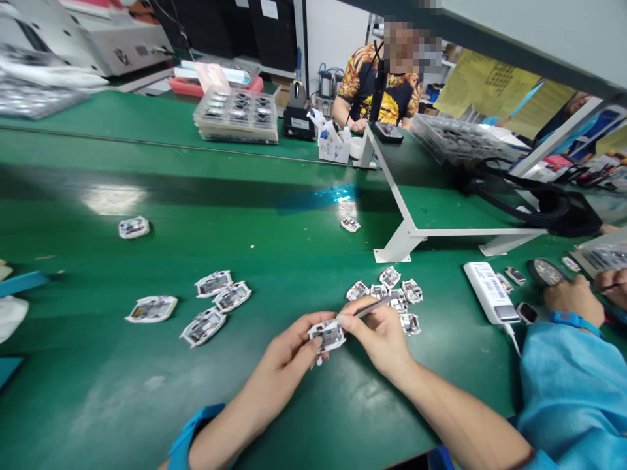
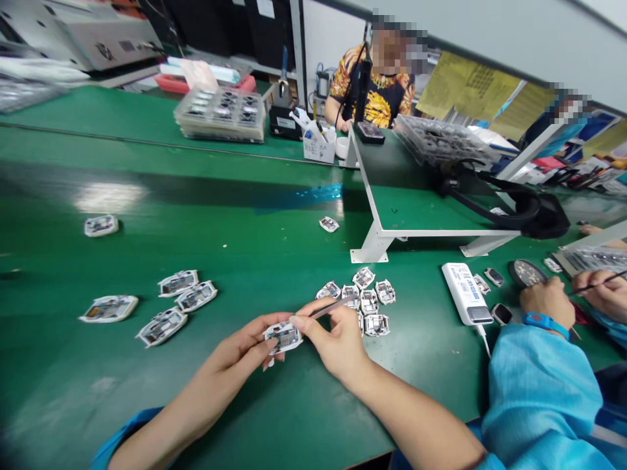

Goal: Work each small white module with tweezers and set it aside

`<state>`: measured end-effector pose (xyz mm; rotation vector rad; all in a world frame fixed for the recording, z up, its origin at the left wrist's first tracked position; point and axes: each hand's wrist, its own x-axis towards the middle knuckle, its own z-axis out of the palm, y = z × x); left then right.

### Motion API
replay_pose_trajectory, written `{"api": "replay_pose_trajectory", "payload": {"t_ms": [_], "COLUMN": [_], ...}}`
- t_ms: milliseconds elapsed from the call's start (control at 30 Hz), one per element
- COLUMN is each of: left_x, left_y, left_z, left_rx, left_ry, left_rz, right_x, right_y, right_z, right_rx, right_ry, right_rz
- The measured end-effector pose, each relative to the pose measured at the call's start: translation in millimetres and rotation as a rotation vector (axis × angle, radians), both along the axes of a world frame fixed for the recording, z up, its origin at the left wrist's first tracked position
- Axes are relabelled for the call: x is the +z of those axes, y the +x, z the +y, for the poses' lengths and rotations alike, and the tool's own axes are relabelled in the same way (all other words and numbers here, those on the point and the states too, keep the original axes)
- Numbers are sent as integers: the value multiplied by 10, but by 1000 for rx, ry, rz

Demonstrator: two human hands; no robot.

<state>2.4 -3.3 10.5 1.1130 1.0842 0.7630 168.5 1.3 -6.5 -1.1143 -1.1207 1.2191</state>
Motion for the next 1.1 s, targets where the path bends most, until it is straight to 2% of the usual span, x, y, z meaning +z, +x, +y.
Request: {"api": "replay_pose_trajectory", "payload": {"t_ms": [167, 300, 533, 733, 933, 1100], "left_x": [0, 8, -38, -89, -50, -18], "left_y": [-45, -59, -43, -40, -45, -13], "left_z": [3, 13, 19, 35, 37, 16], "left_rx": [17, -19, -26, 57, 164, 171], "left_ry": [-12, -14, -32, -93, -176, -197], "left_rz": [5, 14, 43, -34, -184, -211], "right_x": [9, 25, -2, -5, 2, -15], "right_y": [20, 39, 31, 16, 43, 19], "right_z": [-1, 4, 3, 5, 15, -9], "right_rx": [37, 57, 47, 32, -108, -35], "right_ry": [56, 92, 123, 79, 73, 73], "right_rz": [-12, -61, -80, -30, -58, -54]}}
